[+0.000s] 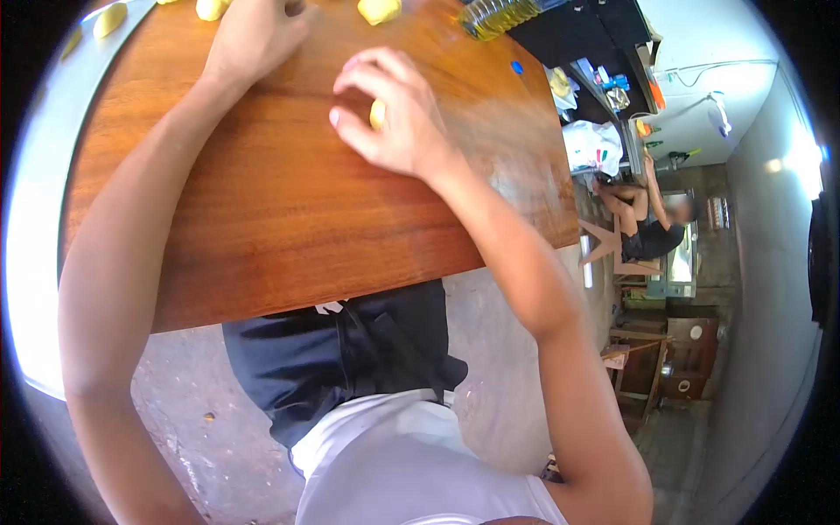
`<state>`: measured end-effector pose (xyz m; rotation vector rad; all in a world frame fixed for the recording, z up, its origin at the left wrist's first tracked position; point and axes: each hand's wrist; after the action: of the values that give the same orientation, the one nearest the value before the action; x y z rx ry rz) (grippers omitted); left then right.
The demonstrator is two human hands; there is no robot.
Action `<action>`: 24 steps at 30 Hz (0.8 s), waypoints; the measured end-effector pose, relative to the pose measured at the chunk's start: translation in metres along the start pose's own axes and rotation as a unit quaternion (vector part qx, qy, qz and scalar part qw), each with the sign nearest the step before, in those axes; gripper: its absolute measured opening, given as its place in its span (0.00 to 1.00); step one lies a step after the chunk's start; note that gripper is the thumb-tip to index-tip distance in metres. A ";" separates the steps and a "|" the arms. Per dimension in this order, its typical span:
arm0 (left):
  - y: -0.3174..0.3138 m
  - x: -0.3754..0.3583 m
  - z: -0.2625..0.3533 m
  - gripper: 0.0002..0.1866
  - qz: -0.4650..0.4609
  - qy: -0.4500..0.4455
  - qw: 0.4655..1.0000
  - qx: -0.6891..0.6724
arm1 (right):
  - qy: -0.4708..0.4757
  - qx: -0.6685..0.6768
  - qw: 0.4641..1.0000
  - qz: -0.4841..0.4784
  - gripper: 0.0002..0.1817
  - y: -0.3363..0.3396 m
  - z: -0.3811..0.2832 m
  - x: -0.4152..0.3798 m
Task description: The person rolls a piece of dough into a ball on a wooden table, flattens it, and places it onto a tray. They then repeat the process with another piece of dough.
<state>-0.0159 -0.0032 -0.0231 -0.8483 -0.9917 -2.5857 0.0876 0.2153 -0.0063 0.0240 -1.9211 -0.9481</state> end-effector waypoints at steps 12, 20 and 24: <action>0.023 -0.011 0.042 0.15 0.059 0.054 0.994 -0.076 | -0.111 -0.059 0.992 -0.022 0.15 0.017 0.061 0.009; 0.025 -0.012 0.042 0.15 0.053 0.087 0.991 -0.090 | -0.069 0.027 0.994 -0.075 0.16 0.065 0.000 -0.042; 0.016 -0.008 0.040 0.16 0.048 0.067 0.993 -0.089 | -0.070 -0.073 0.994 -0.037 0.18 0.056 0.062 -0.016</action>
<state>0.0146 0.0125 0.0046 -0.7314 -0.6734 -2.6371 0.0688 0.2974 0.0019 -0.0586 -1.9845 -1.1658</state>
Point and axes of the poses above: each hand's wrist, its own x-axis towards the middle knuckle, its own y-axis out of the back of the hand, z = x × y, and after that the axes turned 15 degrees about z, right-handed
